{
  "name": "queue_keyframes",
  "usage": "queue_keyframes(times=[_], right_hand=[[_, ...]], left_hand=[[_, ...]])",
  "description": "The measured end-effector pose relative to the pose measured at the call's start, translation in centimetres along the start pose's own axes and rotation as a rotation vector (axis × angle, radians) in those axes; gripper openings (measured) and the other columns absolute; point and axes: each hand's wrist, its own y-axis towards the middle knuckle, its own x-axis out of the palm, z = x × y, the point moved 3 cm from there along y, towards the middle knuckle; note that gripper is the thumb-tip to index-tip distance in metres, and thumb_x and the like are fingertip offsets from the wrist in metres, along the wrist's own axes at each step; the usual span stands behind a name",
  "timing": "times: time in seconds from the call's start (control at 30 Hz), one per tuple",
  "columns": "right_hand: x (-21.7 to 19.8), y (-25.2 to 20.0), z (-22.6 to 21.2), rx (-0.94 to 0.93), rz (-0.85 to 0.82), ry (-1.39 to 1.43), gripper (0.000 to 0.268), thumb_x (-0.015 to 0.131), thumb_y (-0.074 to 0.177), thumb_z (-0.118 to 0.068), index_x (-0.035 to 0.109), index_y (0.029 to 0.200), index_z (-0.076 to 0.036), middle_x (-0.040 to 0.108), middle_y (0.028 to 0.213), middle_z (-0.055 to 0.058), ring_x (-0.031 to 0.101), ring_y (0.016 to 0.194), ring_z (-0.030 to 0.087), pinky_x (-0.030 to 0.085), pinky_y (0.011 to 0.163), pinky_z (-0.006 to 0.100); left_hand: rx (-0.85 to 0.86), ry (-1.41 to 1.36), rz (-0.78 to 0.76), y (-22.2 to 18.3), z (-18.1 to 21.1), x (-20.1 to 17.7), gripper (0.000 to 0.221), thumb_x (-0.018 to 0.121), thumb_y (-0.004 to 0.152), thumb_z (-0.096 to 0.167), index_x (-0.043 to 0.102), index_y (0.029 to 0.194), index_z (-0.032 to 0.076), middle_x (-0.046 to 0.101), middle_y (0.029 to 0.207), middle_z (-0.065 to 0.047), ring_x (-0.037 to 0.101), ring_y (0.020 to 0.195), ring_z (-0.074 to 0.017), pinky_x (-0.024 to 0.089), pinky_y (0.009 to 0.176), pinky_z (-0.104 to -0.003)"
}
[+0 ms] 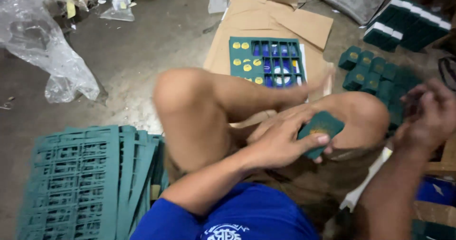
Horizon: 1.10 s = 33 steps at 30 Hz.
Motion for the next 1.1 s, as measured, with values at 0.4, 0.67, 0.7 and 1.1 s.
queue_keyframes(times=[0.4,0.67,0.7,1.1], right_hand=[[21.6,1.8,-6.1,0.234,-1.051,-0.552,0.042,0.064,0.097,-0.016,0.061,0.138,-0.005,0.070,0.124,0.009,0.067,0.113,0.021,0.056,0.095,0.038],[28.6,0.4,2.7,0.318,-1.262,-0.595,0.038,0.071,0.092,-0.016,0.063,0.129,-0.011,0.071,0.117,0.007,0.069,0.103,0.017,0.056,0.082,0.035],[28.8,1.2,3.3,0.321,-1.188,-0.539,0.041,0.072,0.089,-0.013,0.060,0.129,-0.010,0.069,0.120,0.008,0.064,0.106,0.017,0.054,0.078,0.035],[26.7,2.1,17.3,0.018,-0.312,-0.666,0.045,0.065,0.092,0.001,0.057,0.136,-0.006,0.064,0.127,0.019,0.061,0.117,0.038,0.051,0.097,0.044]], left_hand=[[0.044,0.496,0.163,1.9,-2.0,-10.8,0.079,0.067,0.099,0.017,0.020,0.161,0.004,0.073,0.106,-0.018,0.072,0.099,-0.0247,0.056,0.090,-0.037],[-0.205,0.696,0.124,6.1,-5.0,-15.8,0.108,0.066,0.095,0.027,-0.016,0.163,0.006,0.069,0.117,-0.026,0.073,0.100,-0.0344,0.058,0.087,-0.042],[-0.217,0.780,0.132,7.2,-5.7,-16.7,0.109,0.069,0.095,0.029,-0.013,0.163,0.004,0.067,0.119,-0.028,0.074,0.100,-0.0358,0.057,0.088,-0.041],[-0.411,-0.819,0.811,21.5,-20.7,-22.8,0.066,0.076,0.091,0.049,0.050,0.132,0.005,0.065,0.095,-0.014,0.062,0.075,-0.0215,0.053,0.060,-0.029]])
